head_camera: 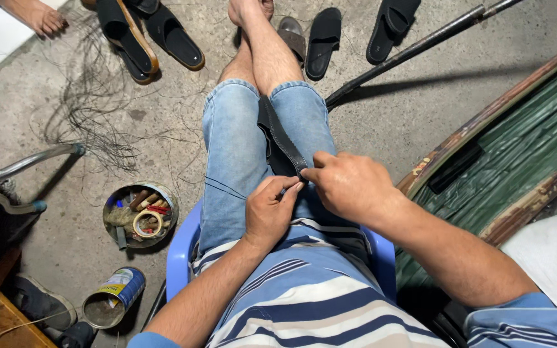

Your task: The person is seated and sewing a black slip-on shoe using a needle and thread. They repeatedly push the needle through the shoe's edge and pull the thread tight to secure the stitching. The person occasionally adjusts the shoe's position on their lap to access different areas.

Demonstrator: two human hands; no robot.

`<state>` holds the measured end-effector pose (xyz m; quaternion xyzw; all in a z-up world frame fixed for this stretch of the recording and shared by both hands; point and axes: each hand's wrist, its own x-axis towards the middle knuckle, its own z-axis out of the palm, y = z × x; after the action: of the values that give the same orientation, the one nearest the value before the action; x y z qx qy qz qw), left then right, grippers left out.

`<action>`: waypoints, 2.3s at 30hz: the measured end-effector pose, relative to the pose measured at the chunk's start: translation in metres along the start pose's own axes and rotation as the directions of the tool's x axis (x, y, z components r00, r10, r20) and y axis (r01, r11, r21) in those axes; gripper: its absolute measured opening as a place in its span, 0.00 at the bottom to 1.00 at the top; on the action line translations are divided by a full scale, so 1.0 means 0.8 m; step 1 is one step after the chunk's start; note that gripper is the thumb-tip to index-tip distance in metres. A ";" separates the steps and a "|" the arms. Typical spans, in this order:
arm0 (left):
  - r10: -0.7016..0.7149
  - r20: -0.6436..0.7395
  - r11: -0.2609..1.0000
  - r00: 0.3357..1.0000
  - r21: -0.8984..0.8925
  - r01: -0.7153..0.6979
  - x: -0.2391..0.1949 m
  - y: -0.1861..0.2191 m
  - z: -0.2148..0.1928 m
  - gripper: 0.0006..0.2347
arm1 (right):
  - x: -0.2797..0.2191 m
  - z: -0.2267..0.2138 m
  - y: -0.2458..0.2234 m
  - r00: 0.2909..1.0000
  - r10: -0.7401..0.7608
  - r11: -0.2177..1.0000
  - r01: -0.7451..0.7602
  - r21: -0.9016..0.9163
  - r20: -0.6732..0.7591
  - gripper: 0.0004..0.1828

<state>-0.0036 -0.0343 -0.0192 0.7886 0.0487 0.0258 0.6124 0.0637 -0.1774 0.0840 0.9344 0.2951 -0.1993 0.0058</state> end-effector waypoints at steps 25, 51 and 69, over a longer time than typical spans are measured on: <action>-0.193 0.557 0.969 0.808 -0.018 0.245 0.055 0.055 -0.078 0.05 | -0.004 0.059 0.028 0.972 0.059 0.855 0.069 0.515 -0.229 0.08; -0.239 0.571 0.876 0.786 -0.223 0.428 0.055 0.008 -0.051 0.15 | 0.001 0.061 0.024 0.964 0.242 0.555 -0.044 0.831 -0.110 0.08; -0.378 0.452 0.762 0.808 -0.344 0.548 0.039 0.004 -0.069 0.21 | 0.028 0.050 -0.015 0.953 0.111 0.613 0.157 0.775 -0.281 0.07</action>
<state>0.0221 0.0211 -0.0032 0.5742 0.1263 -0.2612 0.7656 0.0591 -0.1602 0.0399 0.8559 0.1867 -0.1637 -0.4536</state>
